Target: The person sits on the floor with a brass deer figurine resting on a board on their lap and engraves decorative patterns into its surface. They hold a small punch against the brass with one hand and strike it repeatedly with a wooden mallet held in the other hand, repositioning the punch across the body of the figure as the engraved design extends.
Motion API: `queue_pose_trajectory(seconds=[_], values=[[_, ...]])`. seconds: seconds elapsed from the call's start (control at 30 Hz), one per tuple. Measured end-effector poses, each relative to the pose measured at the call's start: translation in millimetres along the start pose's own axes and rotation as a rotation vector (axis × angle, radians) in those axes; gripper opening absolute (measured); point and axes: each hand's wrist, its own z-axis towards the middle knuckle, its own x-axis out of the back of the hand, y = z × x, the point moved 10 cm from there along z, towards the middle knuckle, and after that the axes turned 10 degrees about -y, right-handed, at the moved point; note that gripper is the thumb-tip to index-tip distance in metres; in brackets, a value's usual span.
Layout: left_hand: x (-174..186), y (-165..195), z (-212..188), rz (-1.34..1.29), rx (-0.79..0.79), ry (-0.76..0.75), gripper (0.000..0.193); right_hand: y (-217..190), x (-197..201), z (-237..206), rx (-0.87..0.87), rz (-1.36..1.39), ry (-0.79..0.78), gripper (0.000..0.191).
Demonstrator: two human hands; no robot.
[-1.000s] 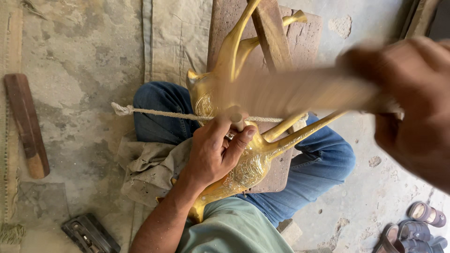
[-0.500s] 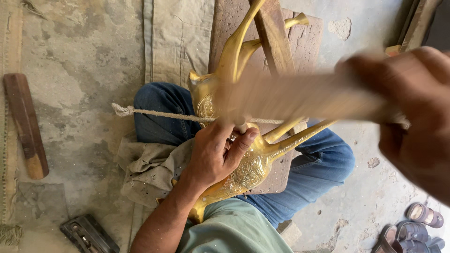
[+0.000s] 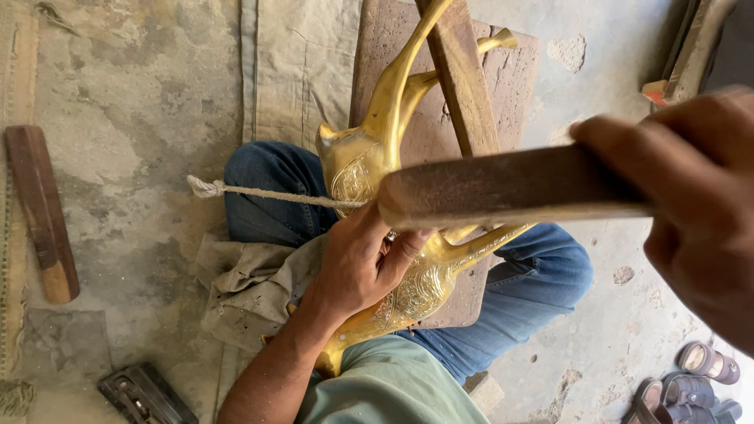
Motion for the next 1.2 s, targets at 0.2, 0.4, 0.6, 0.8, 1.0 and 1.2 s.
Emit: queue_pose_trajectory(seconds=[0.2,0.4,0.6,0.8,1.0,1.2], values=[[-3.4,-7.8,-2.3,0.019,0.065,-0.035,0.024,3.8,-4.8,0.2,-0.031,-0.082,-0.058,0.048],[1.8,-2.4,-5.5,-0.020,-0.013,0.004,0.023,11.2,-18.8,-4.9,-0.079,-0.124,-0.163,0.049],[1.4,-11.2,-7.3,-0.049,0.068,-0.025,0.027,12.8,-22.2,-23.5,-0.112,-0.162,-0.152,0.057],[1.7,-7.8,-5.7,-0.048,0.004,0.003,0.027,11.2,-16.8,-14.6,-0.136,-0.073,-0.169,0.054],[0.7,-9.6,-8.3,-0.048,-0.003,-0.019,0.024,5.5,-11.2,-7.6,-0.177,-0.005,-0.154,0.052],[5.3,-3.5,-8.3,-0.045,-0.058,0.013,0.022,6.1,-12.3,-16.0,-0.151,-0.017,-0.135,0.052]])
